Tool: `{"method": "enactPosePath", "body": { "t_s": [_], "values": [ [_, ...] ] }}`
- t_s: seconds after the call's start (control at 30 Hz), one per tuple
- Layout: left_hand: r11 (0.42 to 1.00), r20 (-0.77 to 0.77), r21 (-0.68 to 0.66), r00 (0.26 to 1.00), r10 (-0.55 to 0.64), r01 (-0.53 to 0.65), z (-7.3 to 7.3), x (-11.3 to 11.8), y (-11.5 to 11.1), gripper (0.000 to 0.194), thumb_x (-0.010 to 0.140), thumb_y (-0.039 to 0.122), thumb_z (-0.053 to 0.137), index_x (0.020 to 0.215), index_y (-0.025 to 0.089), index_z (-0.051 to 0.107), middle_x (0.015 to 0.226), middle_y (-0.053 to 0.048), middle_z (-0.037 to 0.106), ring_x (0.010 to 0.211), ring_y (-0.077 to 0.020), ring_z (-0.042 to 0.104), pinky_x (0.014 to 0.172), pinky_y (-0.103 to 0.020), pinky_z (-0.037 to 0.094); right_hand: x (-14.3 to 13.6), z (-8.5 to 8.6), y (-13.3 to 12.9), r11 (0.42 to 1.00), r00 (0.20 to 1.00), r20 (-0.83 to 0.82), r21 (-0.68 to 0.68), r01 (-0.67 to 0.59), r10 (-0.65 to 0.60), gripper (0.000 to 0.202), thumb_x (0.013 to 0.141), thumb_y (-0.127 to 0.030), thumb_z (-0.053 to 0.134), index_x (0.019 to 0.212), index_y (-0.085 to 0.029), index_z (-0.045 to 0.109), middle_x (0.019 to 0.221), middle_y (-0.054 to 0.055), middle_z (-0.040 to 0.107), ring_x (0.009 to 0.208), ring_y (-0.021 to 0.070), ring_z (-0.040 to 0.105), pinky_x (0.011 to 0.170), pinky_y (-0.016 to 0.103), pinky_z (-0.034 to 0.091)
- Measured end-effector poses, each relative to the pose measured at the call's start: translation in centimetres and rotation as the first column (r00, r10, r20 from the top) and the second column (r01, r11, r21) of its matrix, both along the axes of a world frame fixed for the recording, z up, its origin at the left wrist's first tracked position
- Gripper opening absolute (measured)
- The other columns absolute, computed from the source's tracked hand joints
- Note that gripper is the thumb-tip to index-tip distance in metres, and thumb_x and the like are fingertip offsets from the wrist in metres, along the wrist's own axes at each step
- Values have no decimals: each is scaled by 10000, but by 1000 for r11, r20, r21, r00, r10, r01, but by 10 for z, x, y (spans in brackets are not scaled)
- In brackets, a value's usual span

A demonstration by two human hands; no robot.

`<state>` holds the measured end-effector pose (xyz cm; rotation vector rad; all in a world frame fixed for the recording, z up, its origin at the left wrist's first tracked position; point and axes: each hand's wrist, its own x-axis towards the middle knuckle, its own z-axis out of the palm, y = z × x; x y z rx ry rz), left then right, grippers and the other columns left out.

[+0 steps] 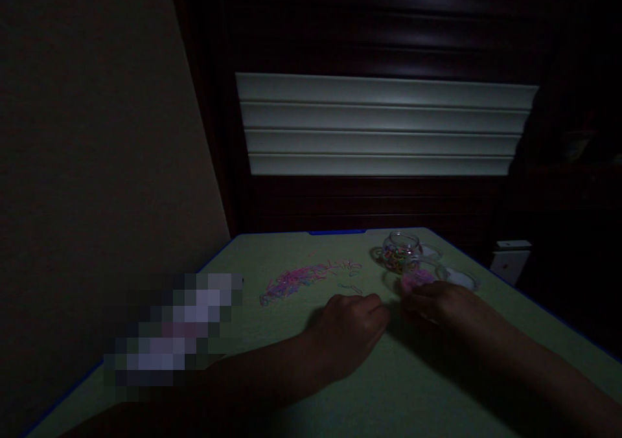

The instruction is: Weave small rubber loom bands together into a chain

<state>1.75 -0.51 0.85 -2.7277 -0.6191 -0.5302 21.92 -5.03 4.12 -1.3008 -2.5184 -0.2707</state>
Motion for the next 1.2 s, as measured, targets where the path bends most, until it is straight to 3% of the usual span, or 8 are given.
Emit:
{"method": "enactPosePath", "body": {
  "t_s": [0.23,0.4,0.53,0.83,1.2],
  "values": [
    [999,-15,34,1000,22,-22,1,-1,-1,191,914,215,351,812,180,509,763,6,552,628,-125,543,543,-253,422,0,3,-1,999,999,34,-25,37,-37,155,781,-83,474,696,-181,560,682,-1,581,593,111,503,549,242,298],
    [997,-56,18,996,71,-70,11,-4,2,170,898,191,380,805,176,521,772,-4,562,635,-138,561,540,-262,435,-1,5,-2,997,999,18,-64,33,-32,151,802,-116,469,720,-178,580,694,13,590,602,118,519,544,241,308],
    [975,-99,10,970,222,-222,19,-8,15,175,882,157,385,812,163,545,767,-23,579,619,-152,580,546,-276,454,0,6,-4,998,1000,9,-63,29,-29,189,838,-138,439,758,-188,603,721,17,606,623,122,538,560,241,329],
    [859,-207,36,837,507,-511,28,-22,39,221,785,2,419,868,109,593,892,-121,613,717,-207,633,608,-311,497,0,4,-3,998,1000,-29,-58,1,-3,190,832,-157,436,740,-187,600,710,21,601,596,118,531,539,243,336],
    [958,-208,86,935,287,-274,7,-17,39,232,822,68,435,1000,178,536,1009,-73,530,729,-164,594,630,-292,492,-1,8,-6,998,999,-26,-67,20,-22,184,815,-104,460,736,-174,611,701,21,603,604,115,535,549,235,345]
  ]
}}
